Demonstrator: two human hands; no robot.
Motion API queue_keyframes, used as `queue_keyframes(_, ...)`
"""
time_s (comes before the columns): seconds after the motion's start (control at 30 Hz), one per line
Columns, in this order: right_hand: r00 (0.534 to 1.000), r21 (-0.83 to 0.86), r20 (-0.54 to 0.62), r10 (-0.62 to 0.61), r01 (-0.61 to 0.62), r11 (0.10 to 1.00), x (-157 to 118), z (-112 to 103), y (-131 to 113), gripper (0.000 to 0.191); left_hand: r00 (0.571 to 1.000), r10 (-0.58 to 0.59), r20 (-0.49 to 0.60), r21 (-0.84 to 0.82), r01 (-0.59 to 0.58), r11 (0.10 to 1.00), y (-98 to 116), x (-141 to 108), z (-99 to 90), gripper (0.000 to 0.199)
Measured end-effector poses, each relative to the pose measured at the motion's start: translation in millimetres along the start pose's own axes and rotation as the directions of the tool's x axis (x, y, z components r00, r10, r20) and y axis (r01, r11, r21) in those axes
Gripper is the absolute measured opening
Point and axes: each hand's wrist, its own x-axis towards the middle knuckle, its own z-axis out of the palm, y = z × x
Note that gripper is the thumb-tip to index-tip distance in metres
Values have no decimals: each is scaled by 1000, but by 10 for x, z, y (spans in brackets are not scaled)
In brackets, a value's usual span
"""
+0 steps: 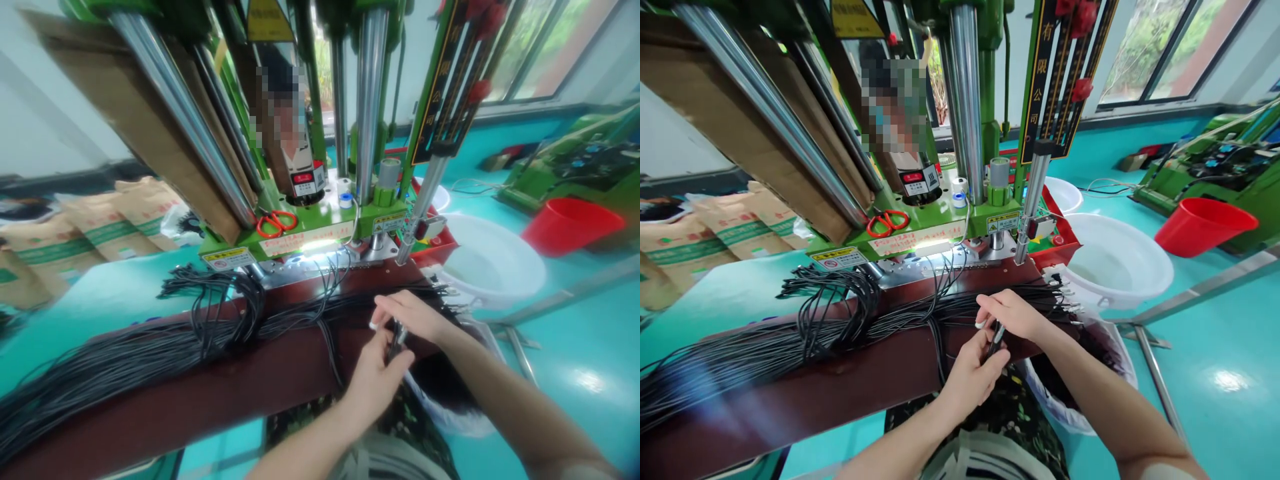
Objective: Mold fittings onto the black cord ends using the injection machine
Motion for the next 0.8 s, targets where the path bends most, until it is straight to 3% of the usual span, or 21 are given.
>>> queue_keyframes(0.2, 987, 372, 161, -8, -54, 927, -33, -52, 177, 43, 1000, -3, -4, 2, 3, 1000, 31, 19, -22, 41)
queue_keyframes(0.33, 996, 424, 85, 2, -38, 905, -69, -24, 254, 43, 996, -58, 70, -120, 67, 991, 34, 28, -45, 48)
queue_keyframes(0.43, 1000, 382, 12, -1, -4, 924, -107, -30, 216, 46, 996, -69, 63, -213, 81, 974, 60, 46, -41, 47)
queue_keyframes(0.57, 998, 214, -29, -63, 68, 974, -191, -91, 114, 40, 992, -72, -102, -349, 32, 937, 118, 87, -76, 39)
queue_keyframes(0.67, 997, 20, -25, -74, 74, 997, -269, -116, 64, 33, 977, -2, -215, -391, -84, 916, 201, 45, -128, 31)
queue_keyframes(0.73, 992, -103, -94, -80, 70, 992, -306, -134, 71, 26, 968, 44, -246, -430, -150, 890, 284, -62, -173, 28)
queue_keyframes(0.8, 962, -197, -231, -142, 97, 976, -316, -186, 121, 20, 976, 68, -205, -500, -164, 850, 373, -232, -266, 26)
